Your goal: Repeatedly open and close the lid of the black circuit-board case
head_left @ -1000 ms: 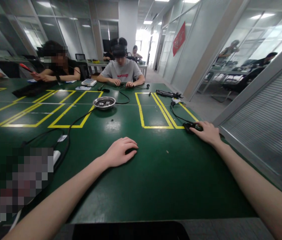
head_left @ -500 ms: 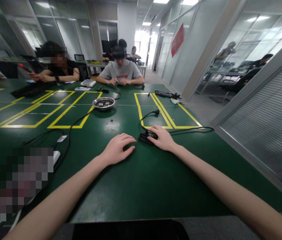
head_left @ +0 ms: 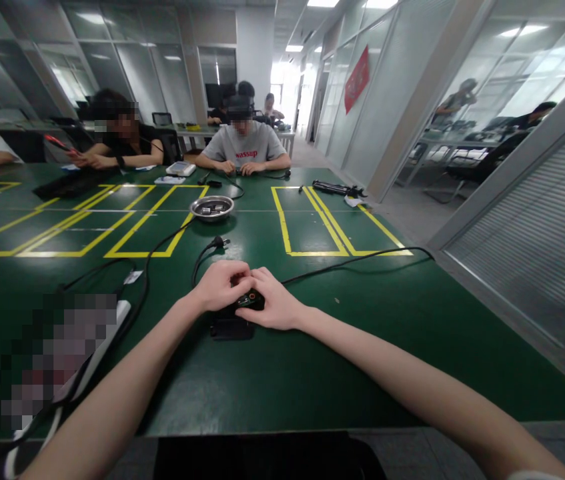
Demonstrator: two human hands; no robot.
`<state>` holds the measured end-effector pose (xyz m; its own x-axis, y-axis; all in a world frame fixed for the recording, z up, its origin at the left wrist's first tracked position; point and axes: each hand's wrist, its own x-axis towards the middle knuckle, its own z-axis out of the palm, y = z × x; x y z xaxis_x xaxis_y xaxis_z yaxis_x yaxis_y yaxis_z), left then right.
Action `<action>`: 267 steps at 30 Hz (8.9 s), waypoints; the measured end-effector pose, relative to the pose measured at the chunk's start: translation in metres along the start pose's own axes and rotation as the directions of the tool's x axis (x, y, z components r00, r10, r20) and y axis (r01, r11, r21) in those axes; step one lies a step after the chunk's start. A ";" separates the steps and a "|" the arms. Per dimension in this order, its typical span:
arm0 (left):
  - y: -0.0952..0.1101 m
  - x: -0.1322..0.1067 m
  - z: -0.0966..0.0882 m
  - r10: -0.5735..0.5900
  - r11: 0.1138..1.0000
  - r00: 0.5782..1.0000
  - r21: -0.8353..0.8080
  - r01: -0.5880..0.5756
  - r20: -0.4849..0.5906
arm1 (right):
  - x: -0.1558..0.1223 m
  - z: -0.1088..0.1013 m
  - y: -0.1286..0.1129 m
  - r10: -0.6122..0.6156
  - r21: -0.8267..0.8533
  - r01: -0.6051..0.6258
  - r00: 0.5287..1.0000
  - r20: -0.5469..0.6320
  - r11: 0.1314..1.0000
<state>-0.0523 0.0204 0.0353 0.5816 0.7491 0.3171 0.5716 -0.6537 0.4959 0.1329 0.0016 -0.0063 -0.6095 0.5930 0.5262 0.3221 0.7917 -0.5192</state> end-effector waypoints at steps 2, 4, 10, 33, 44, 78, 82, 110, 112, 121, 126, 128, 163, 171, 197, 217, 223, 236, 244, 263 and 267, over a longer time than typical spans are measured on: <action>0.000 0.002 -0.001 -0.047 0.999 0.998 -0.012 0.048 0.040 | -0.003 -0.009 0.001 -0.003 0.017 0.004 0.999 -0.048 1.000; 0.001 0.003 -0.002 -0.084 0.994 0.994 -0.058 0.088 0.073 | -0.006 -0.018 0.000 0.008 0.026 -0.006 0.998 -0.060 1.000; -0.003 0.001 -0.011 -0.110 0.978 0.963 -0.145 0.149 0.245 | -0.018 -0.036 -0.014 0.115 0.018 -0.114 0.982 -0.151 0.993; -0.011 -0.008 -0.024 -0.075 0.993 0.940 0.108 0.041 0.333 | -0.031 -0.017 -0.004 0.222 0.130 -0.204 0.964 -0.147 0.970; 0.001 -0.001 0.000 0.008 0.995 0.955 0.095 -0.037 0.295 | -0.030 -0.030 0.000 -0.027 -0.040 0.029 0.999 0.044 0.999; -0.026 0.000 -0.029 -0.247 0.850 0.887 -0.352 0.392 0.390 | -0.038 -0.055 0.028 0.174 -0.165 -0.196 0.975 -0.140 0.967; -0.024 -0.001 -0.037 -0.234 0.847 0.887 -0.364 0.387 0.397 | -0.038 -0.061 0.019 0.117 -0.162 -0.143 0.980 -0.160 0.976; -0.026 -0.003 -0.033 -0.194 0.824 0.792 -0.342 0.452 0.578 | -0.038 -0.070 0.005 0.093 -0.174 -0.069 0.986 0.135 0.982; -0.025 -0.003 -0.032 -0.197 0.825 0.792 -0.339 0.453 0.578 | -0.038 -0.070 0.005 0.102 -0.185 -0.076 0.985 0.136 0.980; -0.022 -0.004 -0.029 -0.203 0.844 0.774 -0.294 0.448 0.599 | -0.038 -0.069 0.006 0.160 -0.168 -0.127 0.965 0.206 0.978; -0.020 -0.004 -0.029 -0.203 0.855 0.778 -0.280 0.437 0.595 | -0.038 -0.066 0.005 0.202 -0.138 -0.175 0.955 0.216 0.975; -0.020 -0.004 -0.029 -0.203 0.855 0.779 -0.280 0.437 0.593 | -0.038 -0.065 0.004 0.215 -0.135 -0.189 0.954 0.211 0.973; -0.009 0.002 -0.005 -0.285 0.938 0.868 -0.067 0.339 0.408 | -0.033 -0.035 0.050 0.312 -0.221 -0.330 0.943 -0.112 0.918; -0.018 0.000 -0.002 -0.236 0.929 0.934 -0.219 0.298 0.268 | -0.028 -0.038 0.044 0.340 0.099 -0.331 0.936 -0.095 0.939; -0.016 -0.003 -0.011 -0.127 0.882 0.890 -0.360 0.303 0.437 | -0.034 -0.041 0.010 0.134 0.202 -0.145 0.989 0.071 0.969; 0.008 -0.001 -0.003 -0.053 0.998 0.954 0.059 0.037 0.295 | -0.028 -0.028 0.006 0.124 -0.414 -0.061 0.984 0.129 0.908; 0.012 -0.002 0.004 -0.042 0.962 0.973 0.273 -0.023 0.229 | -0.029 -0.034 0.008 0.148 -0.448 -0.064 0.977 0.154 0.892; 0.023 -0.001 0.004 -0.019 0.956 0.967 0.289 -0.057 0.253 | -0.035 -0.044 0.016 0.079 -0.352 -0.032 0.990 0.120 0.936; 0.022 -0.001 0.005 -0.026 0.957 0.967 0.285 -0.050 0.254 | -0.036 -0.052 0.013 0.106 -0.288 -0.059 0.983 0.150 0.956; 0.011 0.002 0.023 0.224 0.894 0.972 0.381 -0.236 0.078 | -0.036 -0.064 0.015 0.452 0.251 -0.478 0.878 0.156 0.842; 0.011 0.000 0.025 0.257 0.910 0.965 0.352 -0.221 -0.059 | -0.033 -0.080 0.036 0.476 0.062 -0.479 0.834 -0.280 0.876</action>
<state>-0.0318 0.0106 0.0205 0.6741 0.5607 0.4808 0.5950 -0.7979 0.0964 0.2222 0.0223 0.0113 -0.1527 0.9122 0.3803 0.5292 0.4005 -0.7481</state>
